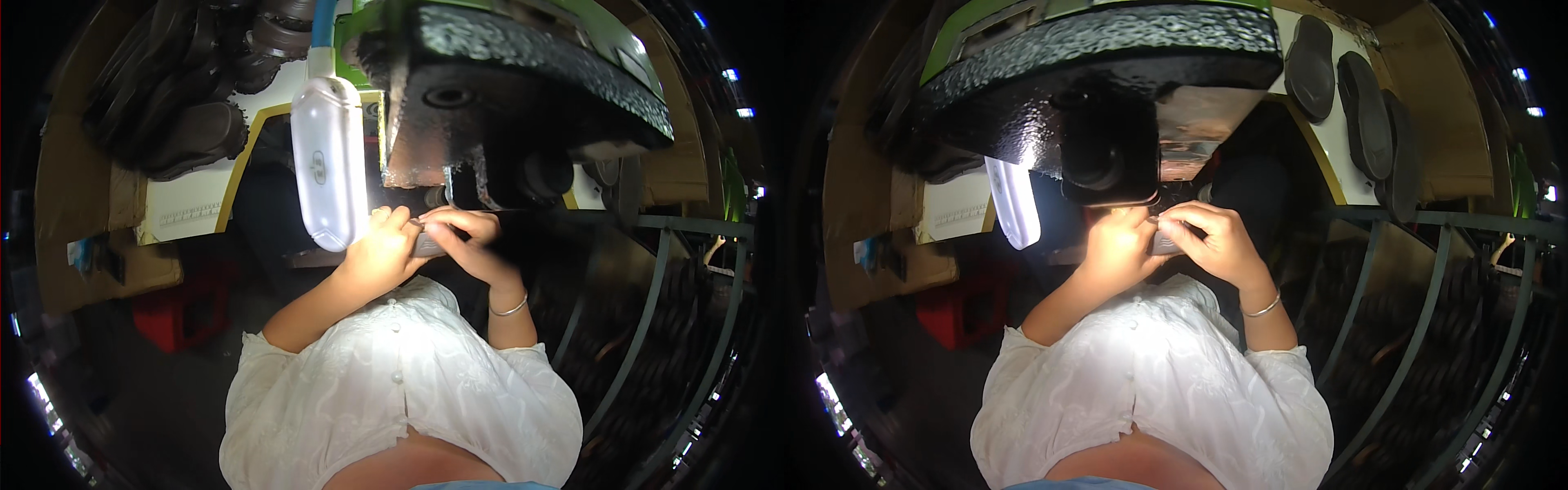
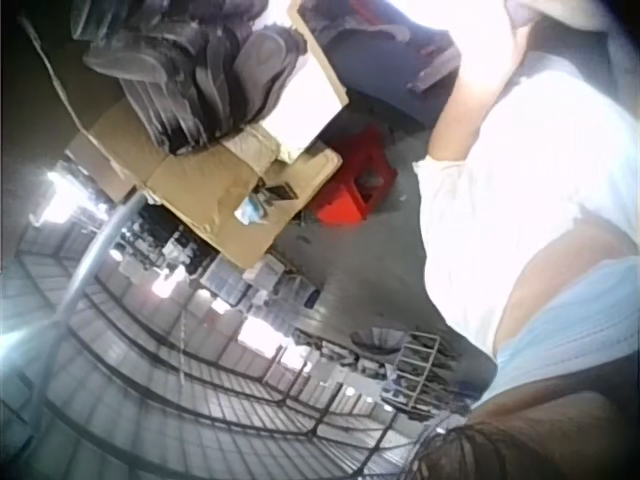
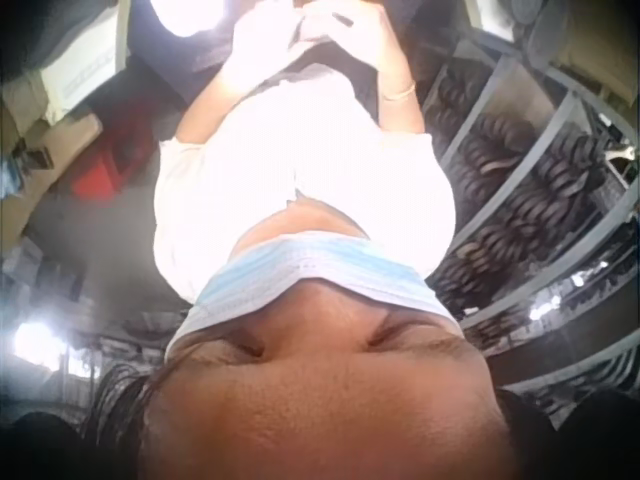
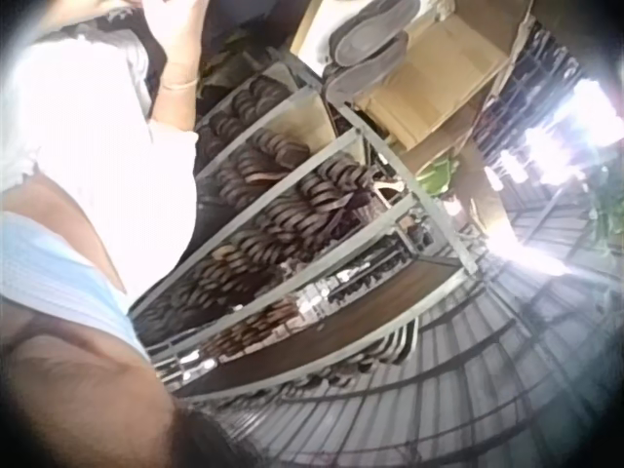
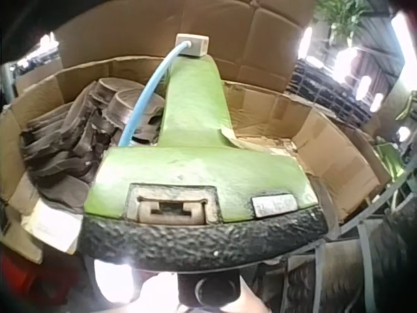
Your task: The person uses a green electric grinding machine to smooth the soles of dark-colored shoes. They hold each shoe against the rotating grinding wheel, moving it back and forth to even out the surface, then place the finished shoe on a nearby cardboard box.
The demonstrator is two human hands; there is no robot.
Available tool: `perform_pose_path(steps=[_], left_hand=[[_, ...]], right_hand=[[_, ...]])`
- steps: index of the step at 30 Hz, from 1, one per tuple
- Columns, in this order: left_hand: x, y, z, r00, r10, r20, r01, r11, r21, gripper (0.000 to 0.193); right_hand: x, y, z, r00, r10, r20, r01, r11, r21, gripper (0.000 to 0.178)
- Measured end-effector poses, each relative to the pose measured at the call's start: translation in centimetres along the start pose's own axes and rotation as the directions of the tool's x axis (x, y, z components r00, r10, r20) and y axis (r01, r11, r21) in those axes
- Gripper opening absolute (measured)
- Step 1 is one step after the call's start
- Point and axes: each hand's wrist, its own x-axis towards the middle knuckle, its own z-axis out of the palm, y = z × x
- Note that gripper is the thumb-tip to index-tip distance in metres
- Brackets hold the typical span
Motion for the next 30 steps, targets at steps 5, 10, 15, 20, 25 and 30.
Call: perform_pose_path(steps=[5,10,15,20,25,30], left_hand=[[-0.2,-0.4,0.5,0.993,-0.086,-0.080,0.070,0.981,-0.182,0.033],[-0.9,-0.4,0.9,0.964,-0.052,-0.260,-0.044,0.936,-0.348,0.032],[-0.9,-0.6,-1.1,0.939,-0.162,-0.305,-0.083,0.750,-0.656,0.038],[1.8,-0.3,-1.3,0.976,-0.181,-0.123,0.072,0.797,-0.599,0.040],[2.9,-0.1,-1.8,0.962,-0.269,-0.040,0.145,0.632,-0.761,0.035],[1.6,-0.7,-0.7,0.943,-0.315,-0.106,0.078,0.519,-0.851,0.032]], right_hand=[[0.1,1.4,3.1,0.875,0.363,-0.320,-0.131,0.815,0.565,0.022],[0.5,2.9,0.0,0.782,0.561,-0.273,0.198,0.191,0.961,0.025],[-0.5,7.5,-6.2,0.686,0.468,-0.557,0.302,0.513,0.803,0.044],[-2.9,5.2,0.5,0.888,0.236,0.396,-0.428,0.739,0.520,0.091],[-5.0,6.5,8.4,0.668,0.442,0.599,-0.730,0.546,0.410,0.055],[-7.4,9.1,8.6,0.740,0.493,0.458,-0.643,0.718,0.266,0.052]])
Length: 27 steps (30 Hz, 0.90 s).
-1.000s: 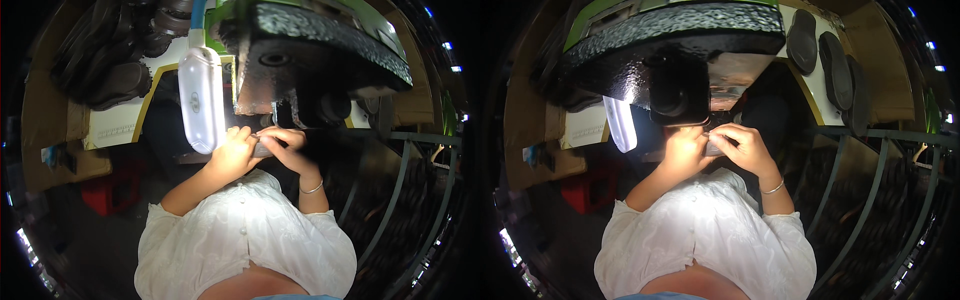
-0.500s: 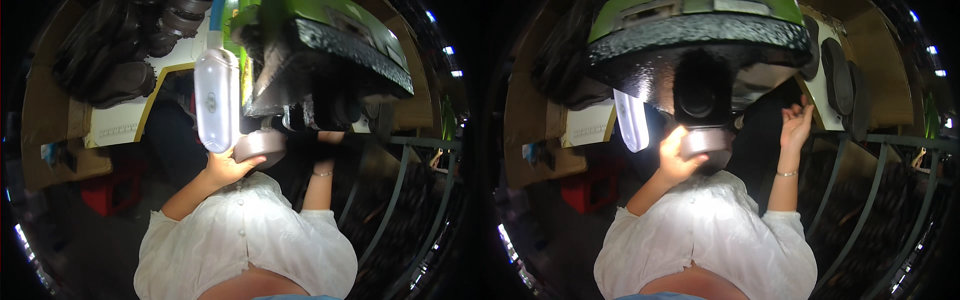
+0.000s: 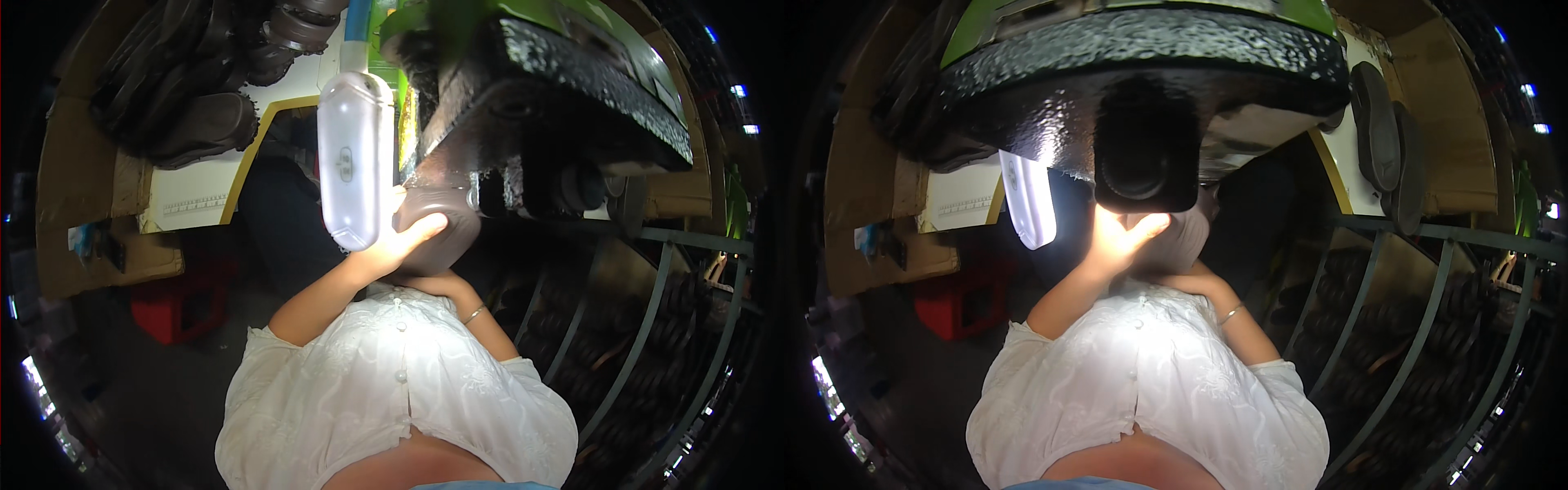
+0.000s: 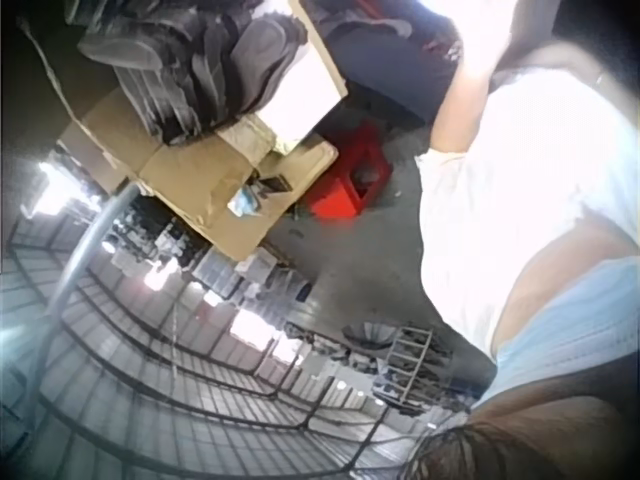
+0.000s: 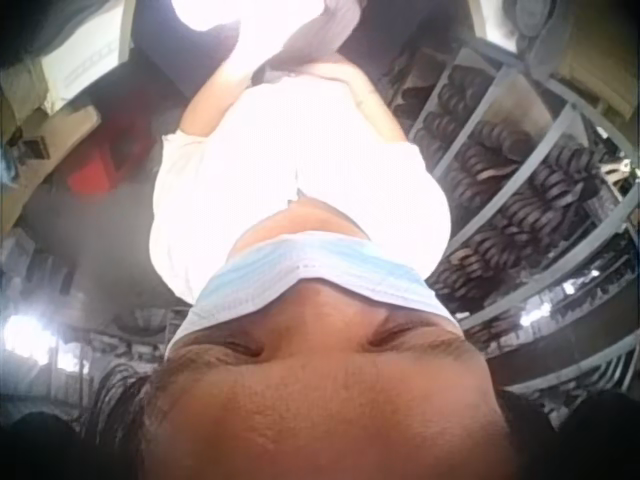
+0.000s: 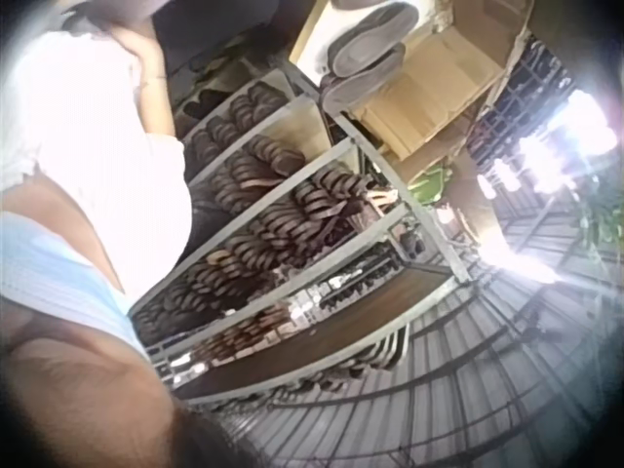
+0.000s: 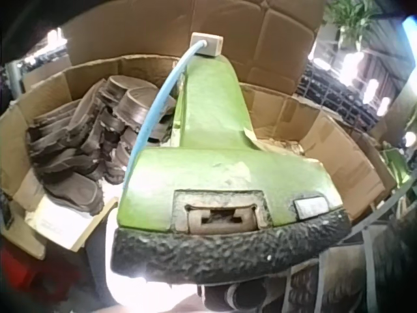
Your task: The person uses a green electric grinding machine to smooth the soles of dark-colored shoes. They hold each shoe against the rotating grinding wheel, moving it back and forth to even out the surface, then place the finished shoe on a nearby cardboard box.
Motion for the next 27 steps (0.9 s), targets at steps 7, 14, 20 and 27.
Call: perform_pose_path(steps=[7,14,20,27], left_hand=[[-2.9,-1.6,-1.2,0.987,-0.153,-0.046,0.145,0.978,-0.151,0.030],[-2.9,-0.8,-0.2,0.985,-0.167,-0.034,0.158,0.970,-0.182,0.034],[-4.4,-2.1,-2.7,0.984,-0.141,-0.106,0.115,0.969,-0.217,0.026],[-5.2,-2.2,-5.6,0.966,-0.112,-0.233,0.044,0.958,-0.282,0.027]], right_hand=[[-8.0,-1.6,-10.4,0.938,0.149,-0.313,-0.146,0.989,0.032,0.031],[-11.2,-7.8,-15.2,0.495,-0.356,-0.793,0.723,0.675,0.148,0.050],[-8.9,-12.4,-12.8,0.392,-0.442,-0.807,0.790,0.611,0.049,0.044],[-6.5,-10.8,-10.5,0.512,-0.446,-0.734,0.776,0.607,0.172,0.045]])
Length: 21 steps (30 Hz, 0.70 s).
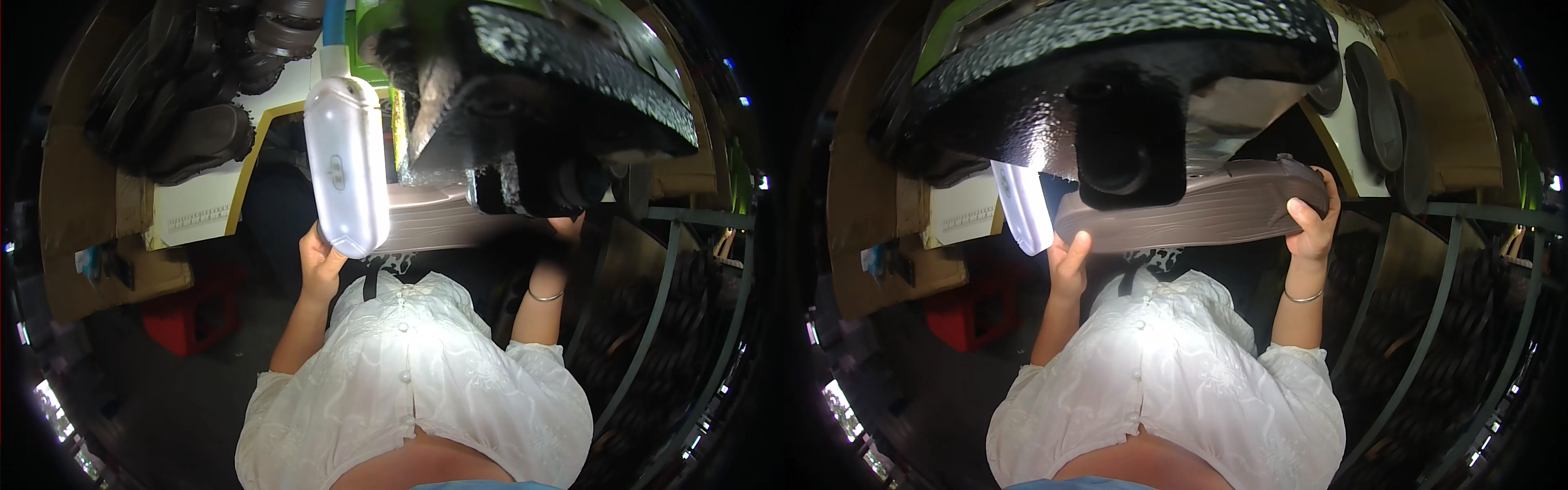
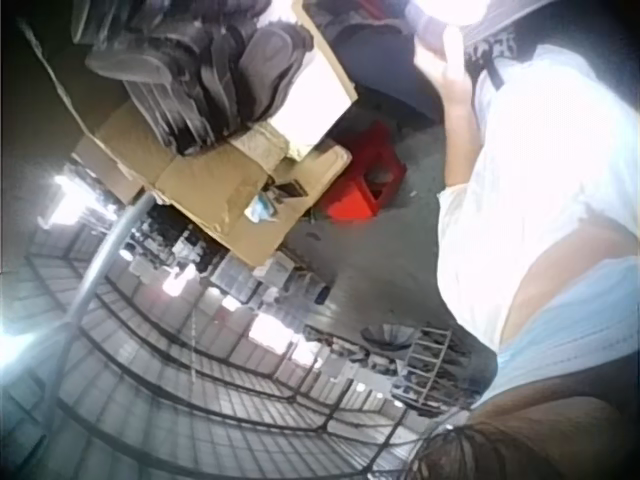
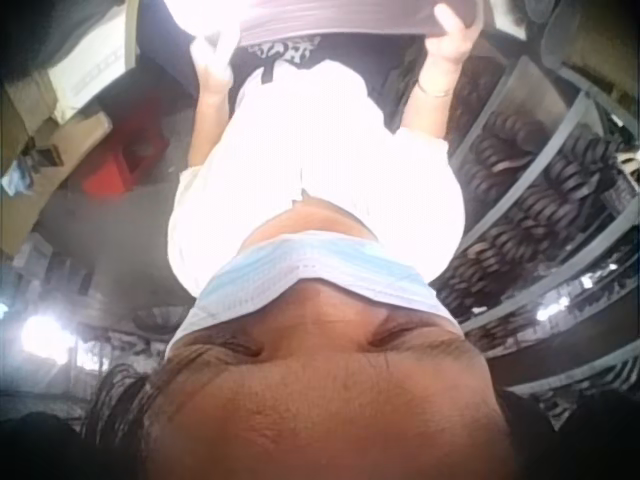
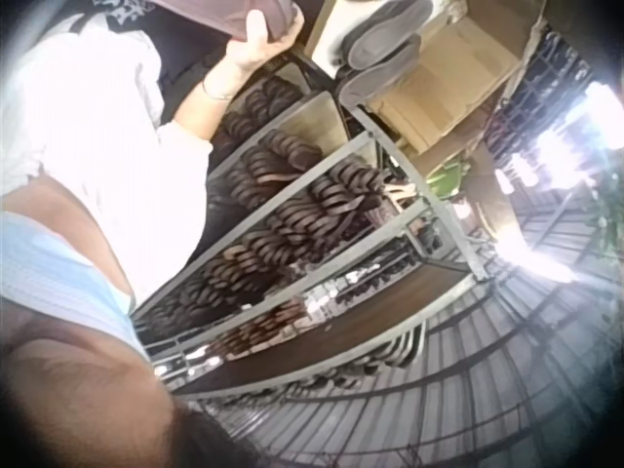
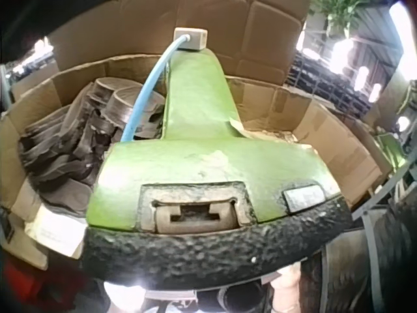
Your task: The person uses a green electric grinding machine to smooth the soles of dark-colored shoes. They hold each shoe against the rotating grinding wheel, moving it back and forth to even out the surface, then place the finished shoe on a nearby cardboard box.
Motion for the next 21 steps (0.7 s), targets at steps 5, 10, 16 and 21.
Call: perform_pose_path(steps=[5,10,16,21], left_hand=[[-0.2,-0.8,-2.8,0.999,-0.037,0.011,0.036,0.998,0.053,0.031],[-1.6,0.2,-5.4,0.998,-0.059,-0.005,0.059,0.998,0.031,0.045],[-3.9,-1.2,-9.4,0.993,-0.113,-0.032,0.111,0.992,-0.062,0.071],[-4.6,-2.7,-11.8,0.987,-0.153,-0.055,0.144,0.980,-0.139,0.066]], right_hand=[[0.1,0.6,1.9,0.997,0.072,-0.013,-0.071,0.997,0.024,0.046],[-0.1,1.9,5.8,0.988,0.156,0.010,-0.157,0.984,0.083,0.048],[-0.8,3.3,9.3,0.992,0.126,-0.028,-0.118,0.971,0.207,0.052],[-1.3,3.6,10.2,0.995,0.070,0.073,-0.080,0.987,0.136,0.060]])
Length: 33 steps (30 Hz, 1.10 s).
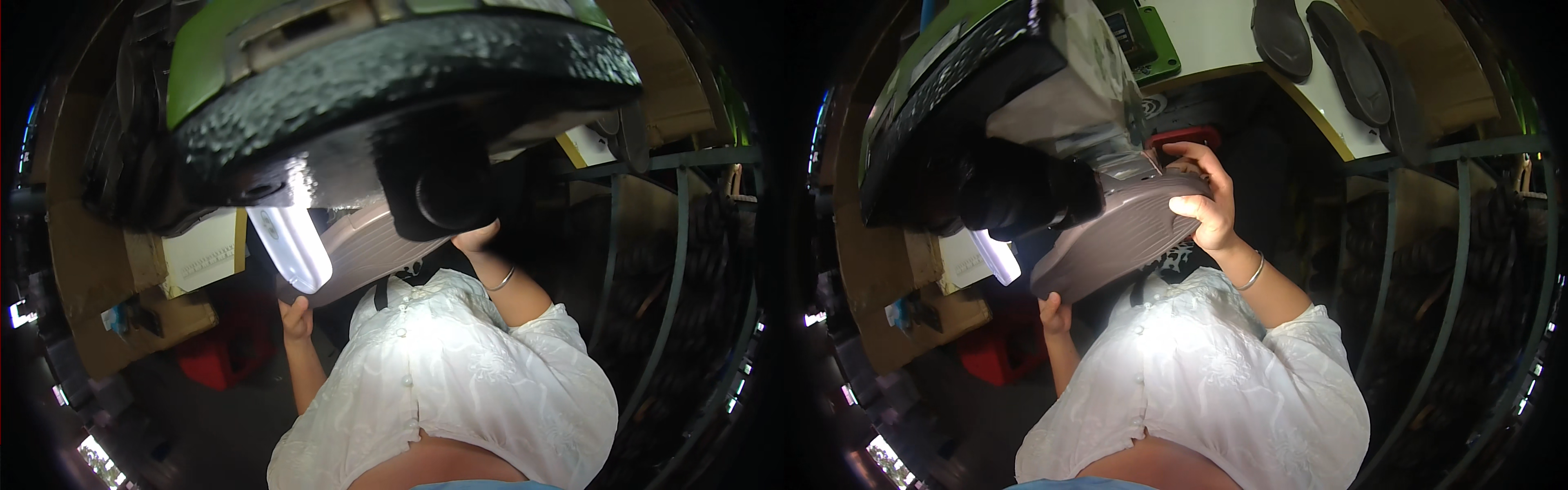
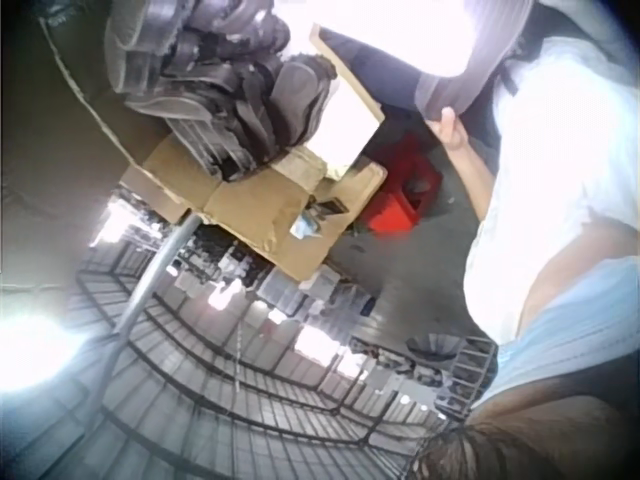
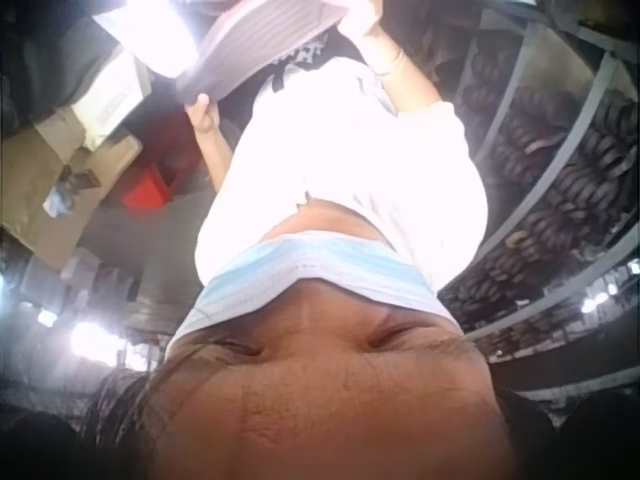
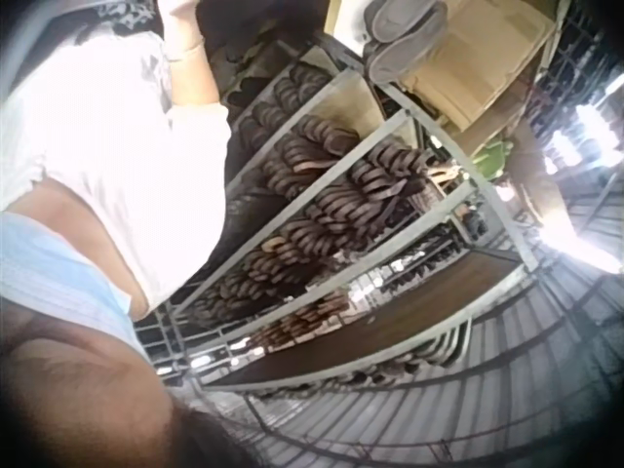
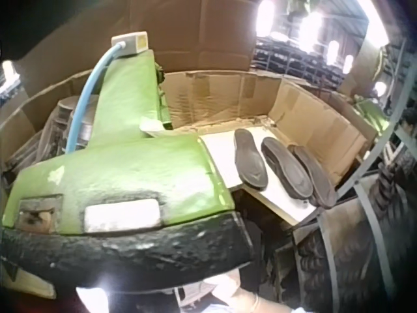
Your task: The person uses a green electric grinding machine to smooth the soles of dark-colored shoes. They hold each shoe against the rotating grinding wheel, moving it back and forth to even out the surface, then place the finished shoe on a nearby cardboard box.
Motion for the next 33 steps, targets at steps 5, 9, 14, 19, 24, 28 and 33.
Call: perform_pose_path(steps=[5,9,14,19,24,28,33], left_hand=[[1.5,-2.2,-2.1,0.946,-0.292,0.138,0.205,0.874,0.441,0.058],[3.6,-2.6,4.3,0.836,-0.501,0.223,0.150,0.600,0.786,0.046],[5.0,-0.8,14.5,0.922,-0.038,0.384,-0.246,0.710,0.660,0.039],[7.2,1.8,18.5,0.956,0.071,0.286,-0.236,0.764,0.601,0.024],[5.9,0.8,19.6,0.941,0.274,0.199,-0.332,0.861,0.384,0.029],[5.0,0.4,19.1,0.966,0.203,0.161,-0.247,0.911,0.331,0.027],[4.6,-0.7,17.9,0.971,0.112,0.210,-0.175,0.934,0.311,0.022]], right_hand=[[0.7,-0.1,0.9,0.999,0.012,0.037,-0.009,0.998,-0.063,0.064],[2.2,-1.3,1.4,0.958,0.096,0.269,-0.029,0.969,-0.244,0.076],[3.4,-1.5,1.0,0.845,-0.011,0.535,0.368,0.738,-0.565,0.093],[3.2,-1.9,-0.1,0.854,0.108,0.509,0.261,0.758,-0.598,0.091],[-0.9,-1.2,-5.3,0.696,0.591,0.408,-0.250,0.732,-0.634,0.066],[-2.6,-4.0,-11.4,0.575,0.787,0.223,-0.228,0.416,-0.880,0.050],[-1.4,-9.1,-18.9,0.892,0.431,0.136,-0.311,0.804,-0.507,0.038]])
